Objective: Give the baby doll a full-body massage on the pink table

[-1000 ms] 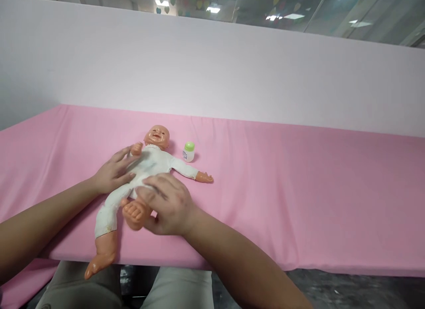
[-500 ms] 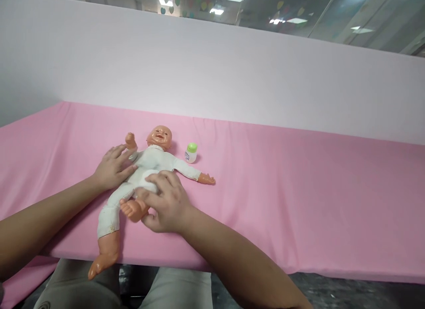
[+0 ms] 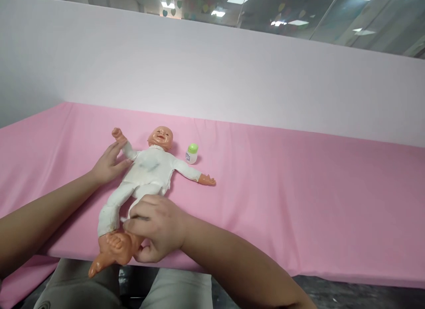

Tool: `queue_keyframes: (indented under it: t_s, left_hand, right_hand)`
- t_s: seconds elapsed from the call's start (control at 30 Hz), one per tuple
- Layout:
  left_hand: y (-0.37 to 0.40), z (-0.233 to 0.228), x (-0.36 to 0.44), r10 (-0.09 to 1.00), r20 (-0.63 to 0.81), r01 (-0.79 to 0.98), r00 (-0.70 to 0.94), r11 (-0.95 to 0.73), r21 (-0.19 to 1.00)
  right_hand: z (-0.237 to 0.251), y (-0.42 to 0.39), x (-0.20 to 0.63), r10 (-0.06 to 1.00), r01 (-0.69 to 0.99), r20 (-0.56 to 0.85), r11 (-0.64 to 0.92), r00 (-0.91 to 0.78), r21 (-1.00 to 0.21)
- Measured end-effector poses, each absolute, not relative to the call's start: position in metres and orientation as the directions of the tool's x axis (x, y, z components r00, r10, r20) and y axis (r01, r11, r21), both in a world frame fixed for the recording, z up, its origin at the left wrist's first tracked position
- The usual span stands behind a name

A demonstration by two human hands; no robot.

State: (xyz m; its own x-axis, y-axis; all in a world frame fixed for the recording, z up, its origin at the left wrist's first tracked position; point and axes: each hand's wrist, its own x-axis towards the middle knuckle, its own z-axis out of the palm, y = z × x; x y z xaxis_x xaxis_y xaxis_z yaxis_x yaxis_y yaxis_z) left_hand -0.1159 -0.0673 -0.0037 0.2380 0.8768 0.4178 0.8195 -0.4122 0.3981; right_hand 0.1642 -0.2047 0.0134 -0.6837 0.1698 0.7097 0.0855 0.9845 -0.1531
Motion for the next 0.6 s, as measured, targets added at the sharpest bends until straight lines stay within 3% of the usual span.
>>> queue_keyframes:
  t_s: [0.17, 0.27, 0.37, 0.43, 0.6]
  left_hand:
    - [-0.08, -0.003, -0.102, 0.712, 0.449, 0.69, 0.539, -0.679, 0.249]
    - [-0.081, 0.001, -0.095, 0.633, 0.381, 0.609, 0.674, -0.768, 0.198]
    - [-0.083, 0.004, -0.092, 0.645, 0.334, 0.602, 0.687, -0.763, 0.234]
    - [-0.084, 0.004, -0.092, 0.696, 0.327, 0.636, 0.639, -0.717, 0.284]
    - [-0.081, -0.001, -0.096, 0.843, 0.387, 0.77, 0.373, -0.514, 0.378]
  right_hand:
    - [0.027, -0.194, 0.182, 0.317, 0.371, 0.862, 0.914, -0.396, -0.167]
    - [0.024, -0.18, 0.188, 0.516, 0.551, 0.768, 0.793, -0.378, -0.261]
    - [0.02, -0.168, 0.19, 0.698, 0.659, 0.613, 0.663, -0.371, -0.356]
    - [0.019, -0.167, 0.19, 0.694, 0.647, 0.615, 0.67, -0.373, -0.364]
    - [0.02, -0.185, 0.184, 0.453, 0.486, 0.748, 0.851, -0.486, -0.2]
